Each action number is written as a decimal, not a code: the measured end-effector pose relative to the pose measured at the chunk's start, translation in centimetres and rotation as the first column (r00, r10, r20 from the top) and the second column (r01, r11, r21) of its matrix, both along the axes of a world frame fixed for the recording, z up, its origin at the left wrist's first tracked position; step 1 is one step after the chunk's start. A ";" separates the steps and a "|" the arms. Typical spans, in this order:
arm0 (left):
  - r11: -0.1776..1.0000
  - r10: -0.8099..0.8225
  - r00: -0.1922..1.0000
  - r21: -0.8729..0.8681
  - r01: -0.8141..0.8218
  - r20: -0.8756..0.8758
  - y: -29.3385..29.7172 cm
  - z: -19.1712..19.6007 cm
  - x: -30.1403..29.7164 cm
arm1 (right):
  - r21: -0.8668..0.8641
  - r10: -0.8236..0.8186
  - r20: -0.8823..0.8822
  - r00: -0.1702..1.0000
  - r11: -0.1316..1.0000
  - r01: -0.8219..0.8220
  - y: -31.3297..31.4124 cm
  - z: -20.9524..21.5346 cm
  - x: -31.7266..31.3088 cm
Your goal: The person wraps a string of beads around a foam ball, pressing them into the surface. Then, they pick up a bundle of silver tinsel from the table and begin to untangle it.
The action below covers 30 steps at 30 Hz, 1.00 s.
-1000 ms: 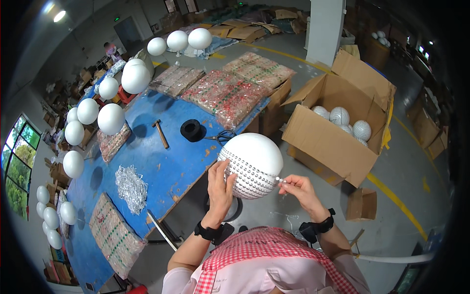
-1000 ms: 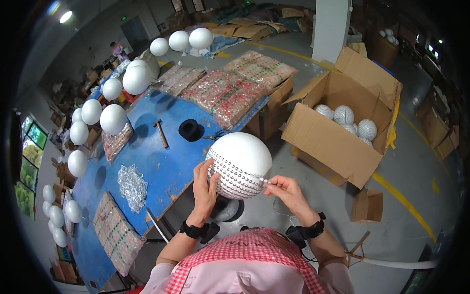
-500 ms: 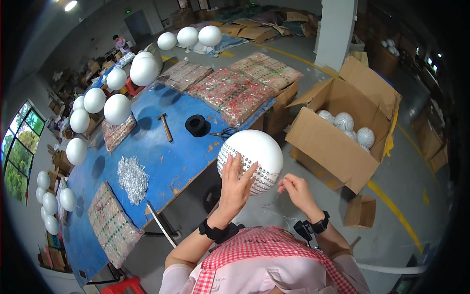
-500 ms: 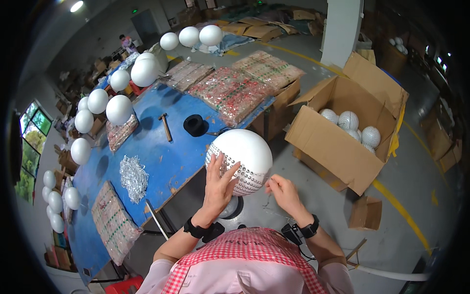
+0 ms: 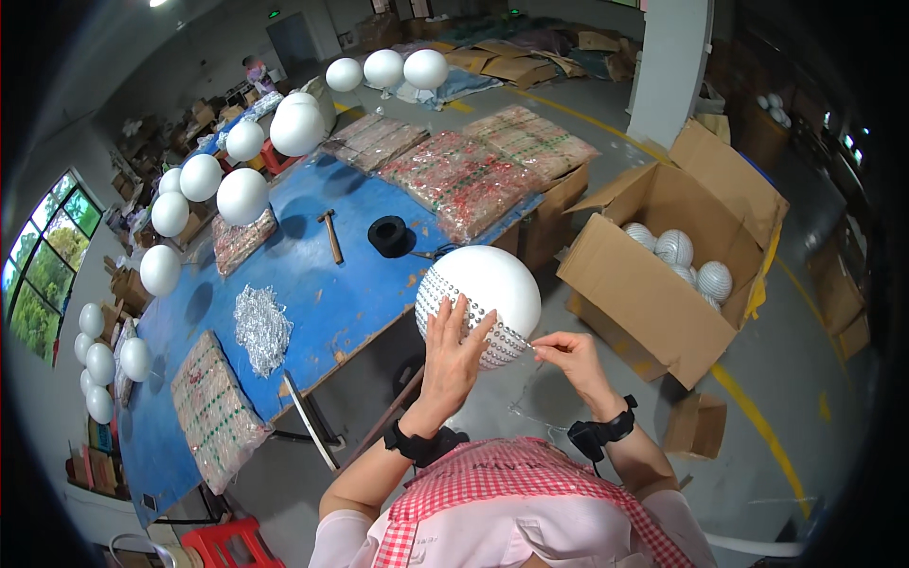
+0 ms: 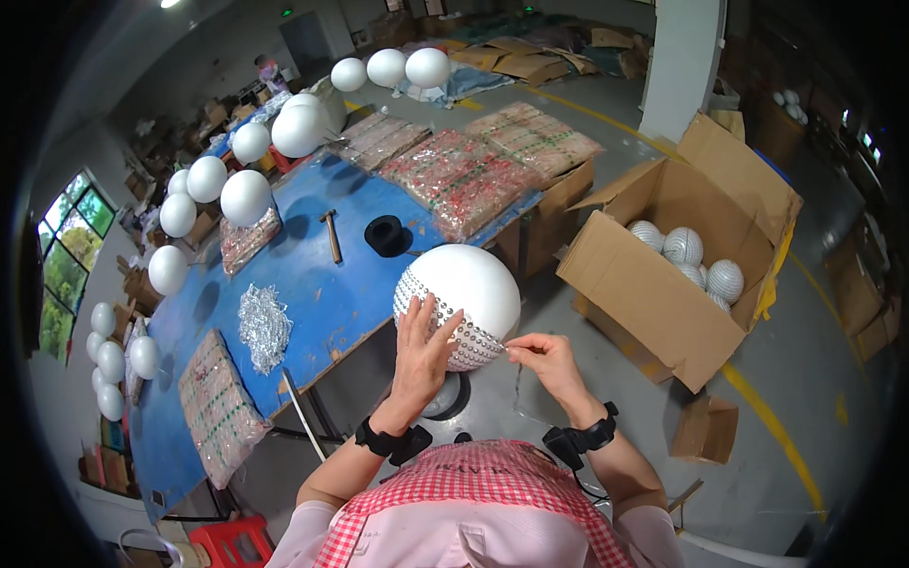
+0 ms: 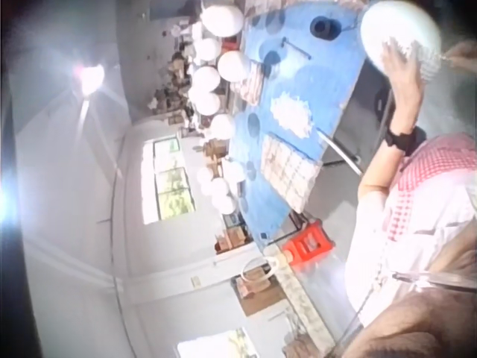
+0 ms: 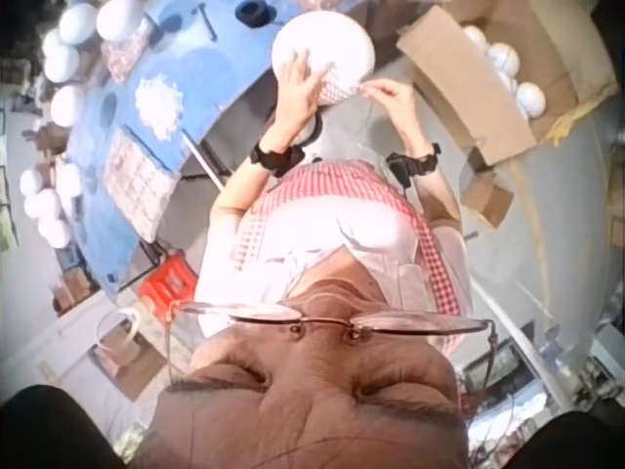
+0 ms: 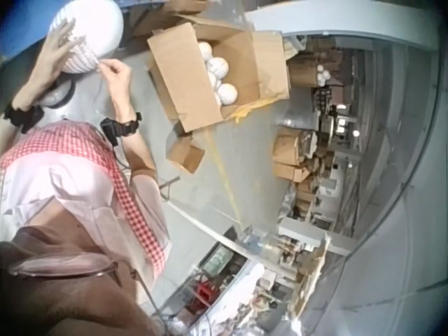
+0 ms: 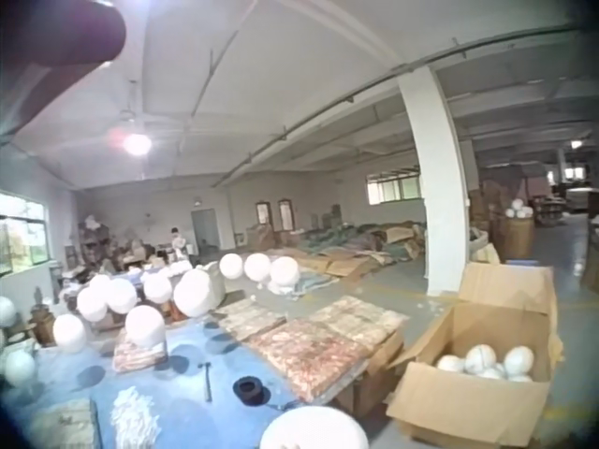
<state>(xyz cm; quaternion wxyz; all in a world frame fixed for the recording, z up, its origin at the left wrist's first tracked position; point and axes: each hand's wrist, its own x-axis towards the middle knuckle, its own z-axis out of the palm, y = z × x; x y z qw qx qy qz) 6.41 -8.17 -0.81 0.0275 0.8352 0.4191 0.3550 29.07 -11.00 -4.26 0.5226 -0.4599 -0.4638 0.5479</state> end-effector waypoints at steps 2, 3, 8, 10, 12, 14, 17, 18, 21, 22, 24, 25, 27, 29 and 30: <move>0.999 0.041 0.999 -0.008 -0.041 0.009 -0.2 0.1 0.3 | 0.005 0.036 0.050 0.998 0.999 -0.036 0.3 -0.6 0.6; 0.999 0.049 0.999 -0.008 -0.049 0.008 -0.1 -0.1 0.4 | 0.005 0.043 0.049 0.998 0.999 -0.044 0.4 -0.9 0.8; 0.990 0.132 0.976 0.031 -0.139 0.170 0.2 0.1 0.2 | -0.016 0.111 0.142 0.984 0.994 -0.110 0.7 -2.4 2.2; 0.987 0.157 0.968 0.008 -0.162 0.194 0.5 -0.2 -0.2 | -0.030 0.143 0.161 0.977 0.990 -0.140 0.7 -2.3 2.3; 0.980 0.153 0.937 -0.172 -0.102 0.315 0.8 -0.3 -0.6 | -0.044 0.171 0.181 0.968 0.985 -0.166 0.6 -1.9 2.2; 0.978 0.147 0.950 -0.184 -0.098 0.275 0.9 -0.2 -0.8 | -0.046 0.213 0.140 0.967 0.977 -0.208 0.2 -1.1 2.1; 0.984 0.129 0.982 -0.140 -0.110 0.137 0.5 0.3 -0.6 | -0.005 0.279 0.234 0.931 0.958 -0.286 -0.4 0.2 2.1; 0.983 0.131 0.982 -0.144 -0.111 0.136 0.5 0.1 -0.6 | -0.009 0.281 0.233 0.931 0.958 -0.287 -0.7 0.7 2.1; 0.984 0.156 0.975 -0.113 -0.139 0.159 0.8 -0.5 -0.6 | 0.012 0.335 0.206 0.920 0.939 -0.344 -0.9 1.3 2.0; 0.982 0.154 0.965 -0.140 -0.126 0.211 1.0 -0.9 -0.7 | -0.007 0.326 0.216 0.920 0.943 -0.333 -0.8 1.1 1.9; 0.981 0.149 0.953 -0.163 -0.108 0.263 1.5 -1.3 -0.9 | -0.024 0.314 0.229 0.921 0.948 -0.318 -0.5 0.5 1.8; 0.977 0.152 0.940 -0.188 -0.097 0.304 1.8 -1.4 -0.9 | -0.027 0.289 0.244 0.926 0.956 -0.291 -0.3 0.0 1.8; 0.974 0.152 0.926 -0.210 -0.081 0.347 2.1 -1.4 -1.2 | -0.030 0.259 0.262 0.930 0.965 -0.261 0.0 -0.3 1.5; 0.939 0.218 0.858 -0.340 -0.055 0.466 2.3 -1.3 -1.7 | -0.046 0.260 0.202 0.944 0.966 -0.256 0.1 -0.2 1.1; 0.939 0.215 0.856 -0.339 -0.050 0.470 2.4 -1.1 -1.9 | -0.046 0.257 0.207 0.944 0.966 -0.253 0.1 -0.2 0.9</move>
